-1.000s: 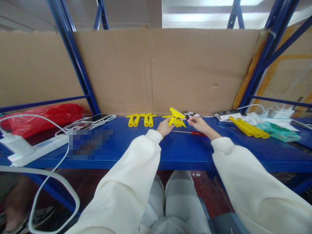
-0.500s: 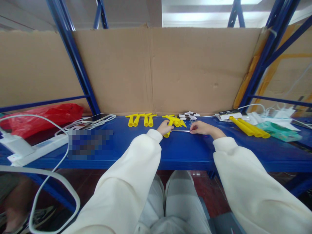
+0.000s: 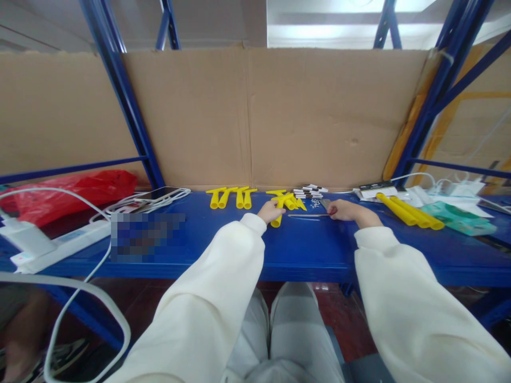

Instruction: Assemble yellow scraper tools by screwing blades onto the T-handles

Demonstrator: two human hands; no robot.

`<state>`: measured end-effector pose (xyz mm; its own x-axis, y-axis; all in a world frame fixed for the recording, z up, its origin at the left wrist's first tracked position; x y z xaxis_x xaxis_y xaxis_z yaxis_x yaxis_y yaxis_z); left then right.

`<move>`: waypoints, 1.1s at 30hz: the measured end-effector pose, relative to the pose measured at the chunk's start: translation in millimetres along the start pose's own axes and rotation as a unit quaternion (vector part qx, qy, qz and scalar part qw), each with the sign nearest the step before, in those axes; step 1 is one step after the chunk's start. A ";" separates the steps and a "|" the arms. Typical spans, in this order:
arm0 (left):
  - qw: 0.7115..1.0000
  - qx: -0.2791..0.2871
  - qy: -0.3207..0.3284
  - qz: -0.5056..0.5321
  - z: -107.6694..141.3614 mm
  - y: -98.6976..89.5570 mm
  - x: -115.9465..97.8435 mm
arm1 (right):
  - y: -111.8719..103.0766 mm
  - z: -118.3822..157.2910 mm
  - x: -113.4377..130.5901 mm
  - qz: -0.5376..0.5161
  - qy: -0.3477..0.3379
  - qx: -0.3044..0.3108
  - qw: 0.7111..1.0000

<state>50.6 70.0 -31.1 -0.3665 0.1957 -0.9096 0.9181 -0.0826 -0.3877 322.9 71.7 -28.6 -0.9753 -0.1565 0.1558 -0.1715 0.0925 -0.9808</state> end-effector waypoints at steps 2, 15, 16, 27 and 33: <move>1.000 -0.003 -0.004 0.005 -0.1 -0.1 0.1 | 0.4 -1.2 0.6 -0.008 -0.014 -0.010 1.000; 0.986 -0.067 -0.023 -0.148 10.3 -15.1 1.0 | -14.9 -24.0 30.6 0.113 0.062 -0.070 0.989; 0.983 -0.074 -0.020 -0.166 12.5 -16.7 -0.1 | -14.8 -28.6 27.9 0.113 0.075 -0.082 0.987; 0.957 -0.079 0.003 -0.278 25.3 -25.0 -11.8 | -9.2 -78.2 17.1 0.106 0.069 -0.155 0.980; 0.957 -0.105 0.036 -0.268 26.3 -24.5 -14.4 | -2.6 -84.6 27.1 0.114 0.050 -0.107 0.986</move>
<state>29.4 43.5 -12.4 -0.7886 0.2233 -0.5730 0.6143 0.2446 -0.7502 285.2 150.4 -12.0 -0.9989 -0.0101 -0.0454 0.0397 0.3216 -0.9460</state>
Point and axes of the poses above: each hand's wrist, its own z-axis away from the middle knuckle, its own y-axis out of the palm, x = y × z, the point moved 4 cm from there along -z, towards the middle knuckle, and after that the axes turned 8 degrees about z, right-handed, at the moved point
